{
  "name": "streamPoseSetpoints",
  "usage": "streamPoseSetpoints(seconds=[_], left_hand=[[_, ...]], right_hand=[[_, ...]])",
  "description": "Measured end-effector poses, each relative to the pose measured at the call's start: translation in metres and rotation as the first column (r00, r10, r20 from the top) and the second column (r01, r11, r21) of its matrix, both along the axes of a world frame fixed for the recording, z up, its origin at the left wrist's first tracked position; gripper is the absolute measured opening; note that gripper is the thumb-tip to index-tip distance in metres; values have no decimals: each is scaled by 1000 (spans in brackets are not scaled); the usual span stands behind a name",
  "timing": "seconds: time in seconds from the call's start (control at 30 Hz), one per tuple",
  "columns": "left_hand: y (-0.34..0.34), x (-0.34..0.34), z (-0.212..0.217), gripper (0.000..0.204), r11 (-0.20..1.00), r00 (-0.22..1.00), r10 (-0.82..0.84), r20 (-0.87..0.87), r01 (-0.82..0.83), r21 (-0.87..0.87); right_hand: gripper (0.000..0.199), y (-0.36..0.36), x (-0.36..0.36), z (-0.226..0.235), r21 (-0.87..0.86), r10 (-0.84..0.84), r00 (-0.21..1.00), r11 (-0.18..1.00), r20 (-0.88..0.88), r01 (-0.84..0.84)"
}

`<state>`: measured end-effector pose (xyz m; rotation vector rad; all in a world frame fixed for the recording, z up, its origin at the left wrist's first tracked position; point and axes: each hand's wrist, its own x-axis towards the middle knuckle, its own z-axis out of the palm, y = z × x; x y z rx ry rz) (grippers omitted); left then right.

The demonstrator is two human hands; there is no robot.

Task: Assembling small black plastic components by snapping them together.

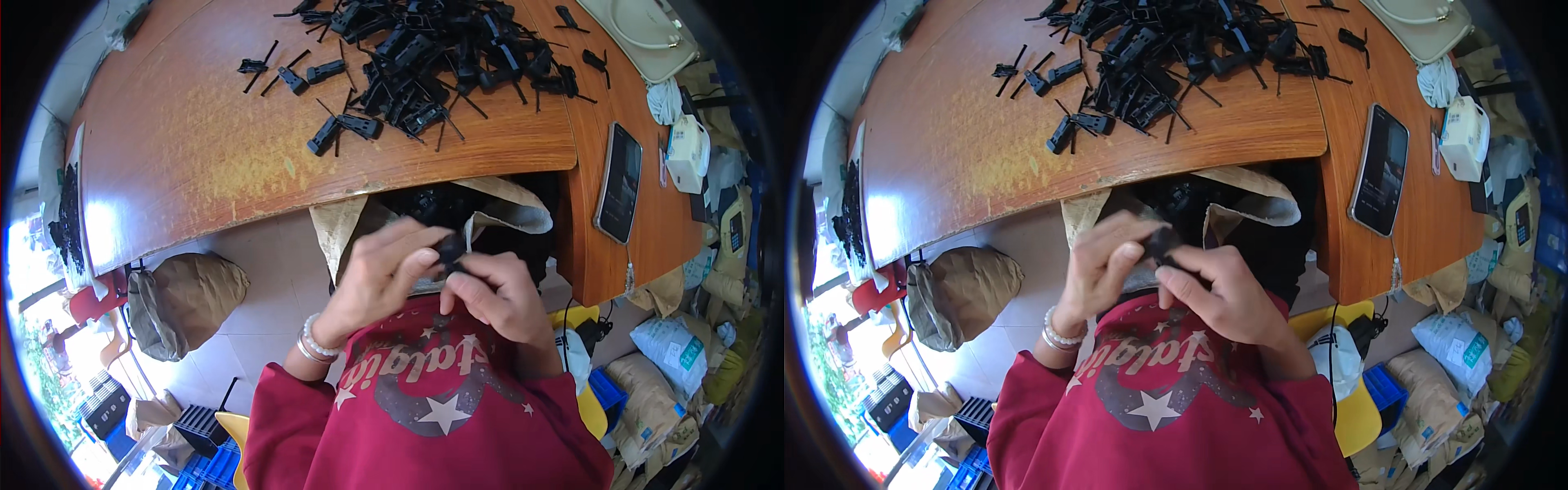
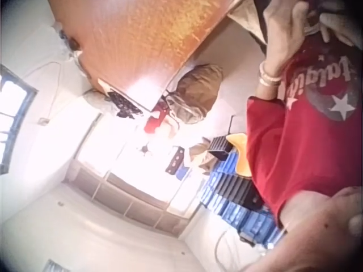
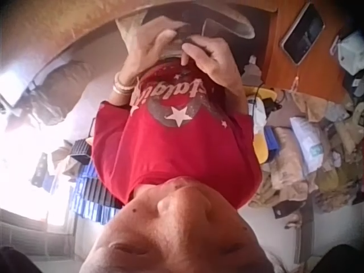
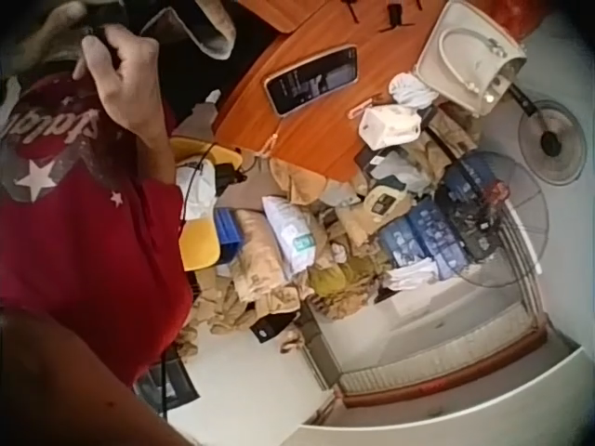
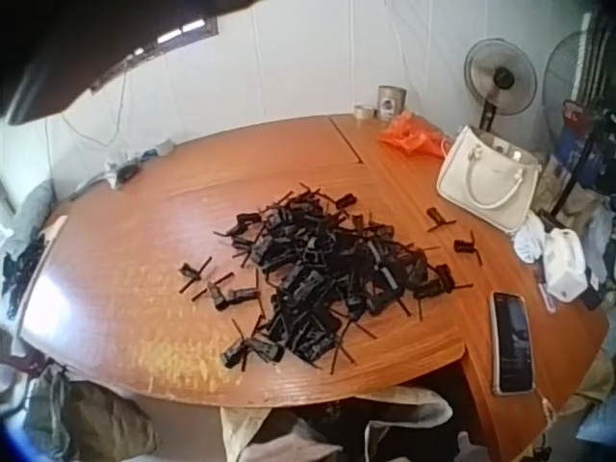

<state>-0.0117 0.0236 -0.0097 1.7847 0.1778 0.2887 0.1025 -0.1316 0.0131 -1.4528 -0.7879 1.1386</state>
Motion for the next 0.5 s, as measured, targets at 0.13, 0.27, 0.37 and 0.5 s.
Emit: streamPoseSetpoints(seconds=[0.13, 0.27, 0.37, 0.5], left_hand=[[46, 10, -17, 22, 648, 858, 484, 171, -483, 589], [87, 13, -30, 29, 551, 805, 592, 44, -443, 707], [83, 7, -31, 25, 551, 764, 630, 139, -566, 613], [59, 3, -15, 22, 761, 780, 623, 57, -622, 187]], right_hand=[[22, 0, -1, 0, -83, 93, 984, 993, 152, -81], [23, 4, -1, -4, -94, 69, 984, 994, 166, -54], [24, 4, -1, -5, -60, -12, 977, 998, 215, 25], [11, 8, -3, -7, 86, -268, 902, 963, 337, 254]])
